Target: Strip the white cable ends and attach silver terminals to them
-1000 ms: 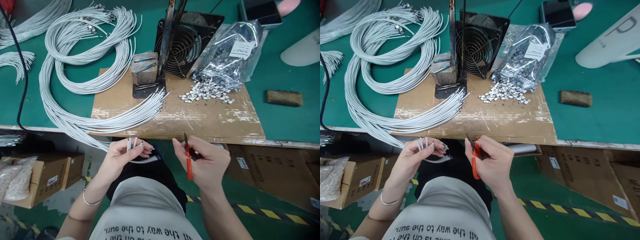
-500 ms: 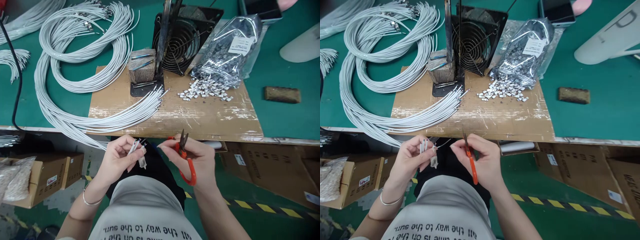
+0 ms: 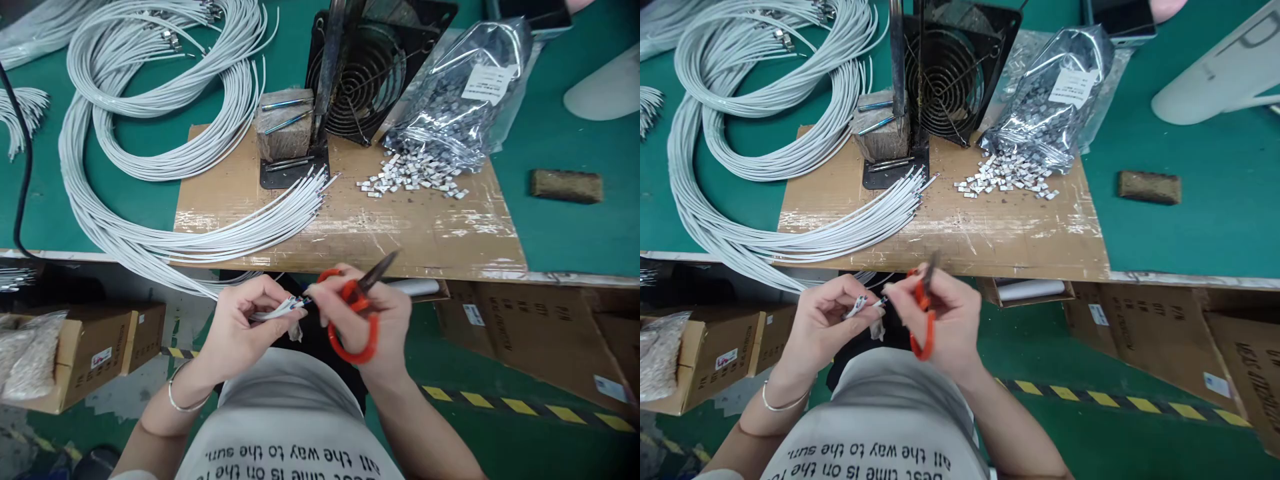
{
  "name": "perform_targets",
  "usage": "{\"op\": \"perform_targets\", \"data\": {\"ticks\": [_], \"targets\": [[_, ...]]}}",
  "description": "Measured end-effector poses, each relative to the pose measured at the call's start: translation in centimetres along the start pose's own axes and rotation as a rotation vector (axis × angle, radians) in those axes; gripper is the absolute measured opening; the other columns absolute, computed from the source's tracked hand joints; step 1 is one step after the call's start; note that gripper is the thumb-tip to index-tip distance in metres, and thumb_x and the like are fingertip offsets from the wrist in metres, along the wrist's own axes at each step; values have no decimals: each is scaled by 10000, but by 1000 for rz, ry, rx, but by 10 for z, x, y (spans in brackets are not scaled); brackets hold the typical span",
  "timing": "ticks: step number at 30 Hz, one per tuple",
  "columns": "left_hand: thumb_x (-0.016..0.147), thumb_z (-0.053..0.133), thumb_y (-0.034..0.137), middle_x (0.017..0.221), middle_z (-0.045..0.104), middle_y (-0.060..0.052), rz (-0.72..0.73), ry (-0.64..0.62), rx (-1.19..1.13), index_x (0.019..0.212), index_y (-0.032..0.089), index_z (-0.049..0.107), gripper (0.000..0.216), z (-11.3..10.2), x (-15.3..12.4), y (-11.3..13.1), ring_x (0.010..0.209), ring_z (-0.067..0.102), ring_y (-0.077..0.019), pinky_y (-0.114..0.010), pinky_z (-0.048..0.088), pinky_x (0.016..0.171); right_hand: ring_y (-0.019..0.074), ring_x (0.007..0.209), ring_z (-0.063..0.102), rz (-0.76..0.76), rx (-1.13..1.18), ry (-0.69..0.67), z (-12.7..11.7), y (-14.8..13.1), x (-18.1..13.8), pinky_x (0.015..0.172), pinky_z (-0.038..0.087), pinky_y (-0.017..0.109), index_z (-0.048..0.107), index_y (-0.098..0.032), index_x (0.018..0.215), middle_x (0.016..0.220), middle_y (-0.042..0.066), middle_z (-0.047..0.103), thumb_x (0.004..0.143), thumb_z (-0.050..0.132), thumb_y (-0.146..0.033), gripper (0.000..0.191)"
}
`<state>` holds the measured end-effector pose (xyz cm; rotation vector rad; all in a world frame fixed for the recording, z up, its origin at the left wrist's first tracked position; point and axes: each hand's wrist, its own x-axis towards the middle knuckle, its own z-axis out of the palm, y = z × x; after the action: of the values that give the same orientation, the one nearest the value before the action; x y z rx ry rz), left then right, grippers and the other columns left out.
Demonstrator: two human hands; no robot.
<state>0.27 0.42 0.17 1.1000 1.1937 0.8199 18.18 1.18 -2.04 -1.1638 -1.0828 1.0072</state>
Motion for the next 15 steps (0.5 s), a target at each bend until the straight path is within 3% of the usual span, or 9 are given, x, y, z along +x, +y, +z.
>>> {"op": "perform_targets", "data": {"ticks": [2, 4, 11, 15], "targets": [[911, 874, 333, 678, 757, -41, 10, -10, -18, 806, 170, 752, 229, 0, 0, 2, 554, 592, -127, -241, 424, 528, 134, 471, 518, 57, 52, 99, -7, 1, 4, 522, 471, 291, 628, -239, 569, 471, -44, 523, 888, 772, -218, 350], [934, 855, 336, 695, 768, -41, 13, -32, -51, 805, 175, 755, 230, -1, 0, 4, 535, 583, -119, -240, 422, 513, 137, 467, 515, 78, 43, 90, -17, 3, 6, 523, 465, 289, 565, -239, 533, 447, -44, 491, 921, 766, -248, 438], [977, 811, 297, 768, 787, -41, -4, -33, -58, 949, 199, 861, 113, 2, 2, 7, 632, 636, -134, -235, 482, 578, 94, 557, 408, 40, -290, -410, -40, 1, -2, 492, 304, 251, 534, -203, 641, 625, -51, 489, 913, 842, -364, 442], [958, 815, 287, 705, 735, -30, 19, 16, -6, 902, 190, 845, 116, 5, 1, 2, 598, 596, -133, -236, 464, 546, 90, 571, 368, 15, -405, -503, -42, 0, -6, 507, 283, 255, 448, -215, 669, 642, -64, 443, 939, 805, -334, 464]]}}
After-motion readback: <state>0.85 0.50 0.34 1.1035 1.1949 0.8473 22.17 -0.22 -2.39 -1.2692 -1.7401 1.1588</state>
